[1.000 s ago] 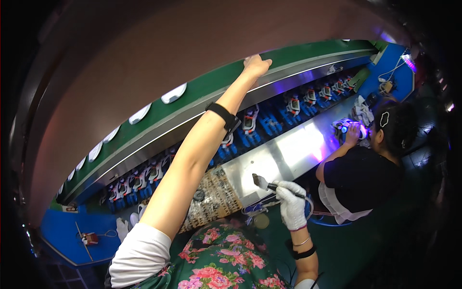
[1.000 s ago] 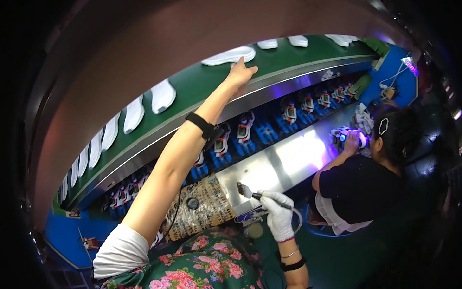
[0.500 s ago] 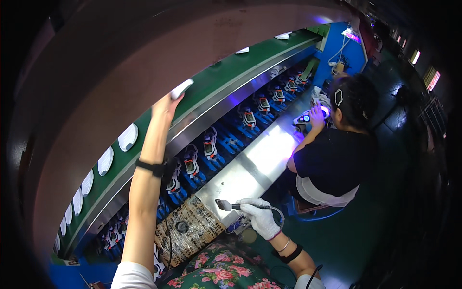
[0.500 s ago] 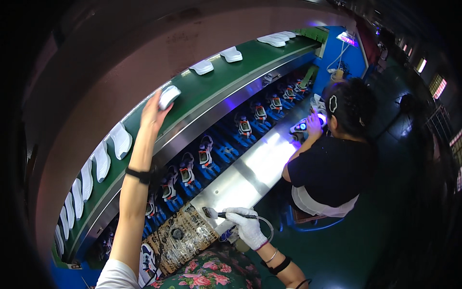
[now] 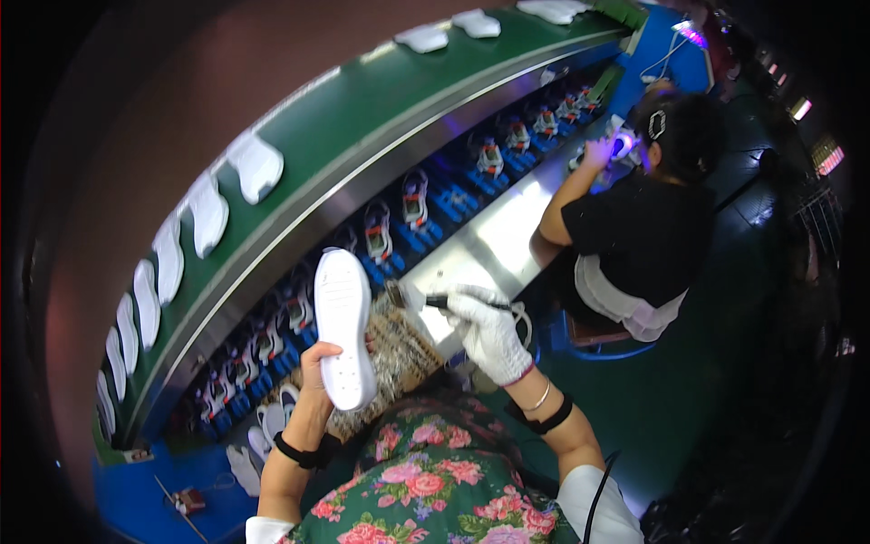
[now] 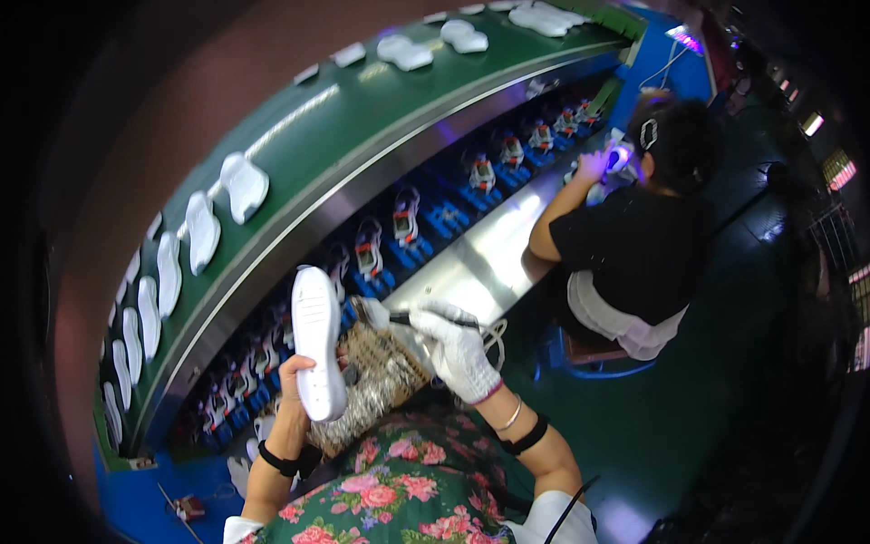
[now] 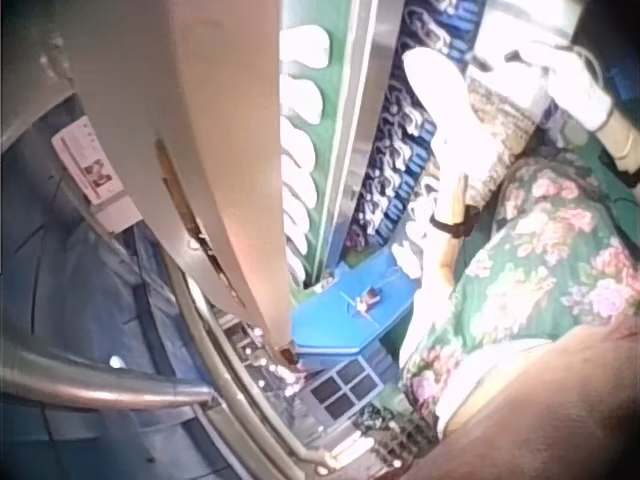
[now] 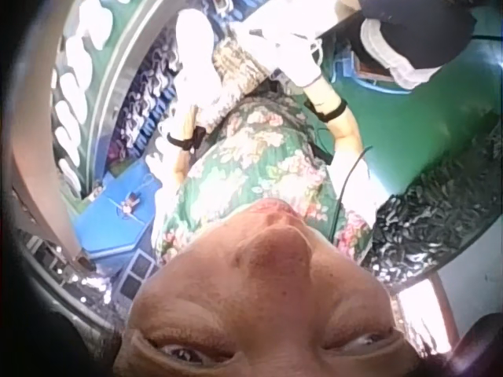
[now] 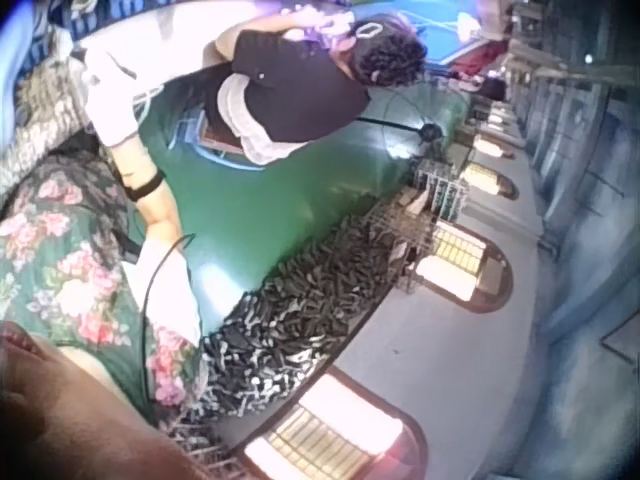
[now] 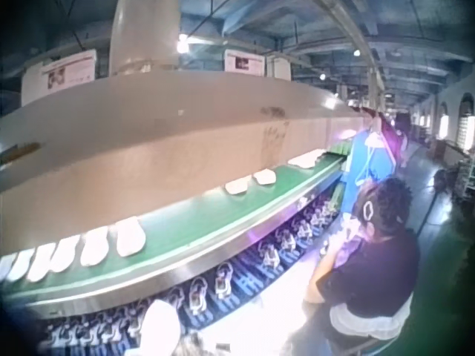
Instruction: Applying glue or primer to the inner surface of shoe soles using a brush on a production line.
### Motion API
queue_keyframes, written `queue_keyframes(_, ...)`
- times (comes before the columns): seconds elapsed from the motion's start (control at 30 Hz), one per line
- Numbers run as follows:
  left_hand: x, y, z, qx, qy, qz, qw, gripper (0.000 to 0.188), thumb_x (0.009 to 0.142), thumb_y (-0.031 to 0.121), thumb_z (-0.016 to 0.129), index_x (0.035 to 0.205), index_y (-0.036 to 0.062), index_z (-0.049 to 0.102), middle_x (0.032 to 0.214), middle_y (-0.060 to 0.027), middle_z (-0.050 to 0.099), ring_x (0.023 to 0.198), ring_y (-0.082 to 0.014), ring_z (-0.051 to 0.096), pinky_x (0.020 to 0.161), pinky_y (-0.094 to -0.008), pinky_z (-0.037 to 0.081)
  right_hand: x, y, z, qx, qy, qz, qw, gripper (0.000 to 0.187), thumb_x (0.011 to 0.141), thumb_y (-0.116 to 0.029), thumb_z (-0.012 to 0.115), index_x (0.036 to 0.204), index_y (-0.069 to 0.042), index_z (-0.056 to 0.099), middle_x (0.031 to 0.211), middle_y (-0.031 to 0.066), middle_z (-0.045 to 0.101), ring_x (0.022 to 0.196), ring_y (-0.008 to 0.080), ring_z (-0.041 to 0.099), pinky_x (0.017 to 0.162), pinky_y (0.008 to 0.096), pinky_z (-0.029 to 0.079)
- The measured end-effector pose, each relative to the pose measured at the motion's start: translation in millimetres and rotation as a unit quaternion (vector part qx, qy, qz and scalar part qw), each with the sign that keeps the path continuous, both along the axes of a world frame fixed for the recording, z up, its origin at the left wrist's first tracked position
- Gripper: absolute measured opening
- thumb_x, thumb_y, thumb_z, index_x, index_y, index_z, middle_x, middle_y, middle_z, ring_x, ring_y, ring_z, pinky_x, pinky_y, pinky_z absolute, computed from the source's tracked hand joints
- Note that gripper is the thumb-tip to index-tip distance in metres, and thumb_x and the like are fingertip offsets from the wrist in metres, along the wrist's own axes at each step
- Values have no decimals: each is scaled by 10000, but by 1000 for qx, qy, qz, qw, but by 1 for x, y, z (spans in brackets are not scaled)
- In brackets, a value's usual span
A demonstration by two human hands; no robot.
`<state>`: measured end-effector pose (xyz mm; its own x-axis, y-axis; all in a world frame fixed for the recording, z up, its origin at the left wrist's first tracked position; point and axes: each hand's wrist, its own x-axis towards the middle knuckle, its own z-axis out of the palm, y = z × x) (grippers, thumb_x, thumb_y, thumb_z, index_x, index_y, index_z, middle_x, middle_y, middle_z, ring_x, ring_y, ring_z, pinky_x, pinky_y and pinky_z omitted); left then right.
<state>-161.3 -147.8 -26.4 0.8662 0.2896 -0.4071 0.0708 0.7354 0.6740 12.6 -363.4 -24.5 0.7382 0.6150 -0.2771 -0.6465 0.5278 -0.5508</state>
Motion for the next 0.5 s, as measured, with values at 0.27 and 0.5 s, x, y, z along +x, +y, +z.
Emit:
queue_keyframes(0.27,-22,-40,-52,-214,-168,-54,961,934,907,698,454,1503,-7,307,1403,-243,496,1313,-405,494,1119,-508,394,-31,35,44,-94,-334,104,932,228,867,27,682,1094,35,705,1056,110,726,952,145,681,836,278,552)
queue_keyframes(0.5,-9,-57,-5,-214,-156,26,964,1038,810,909,133,1247,64,548,986,-141,611,792,-300,643,747,-457,551,-47,57,46,-160,-611,-14,775,212,781,-25,766,989,16,745,965,129,742,831,192,715,752,306,571)
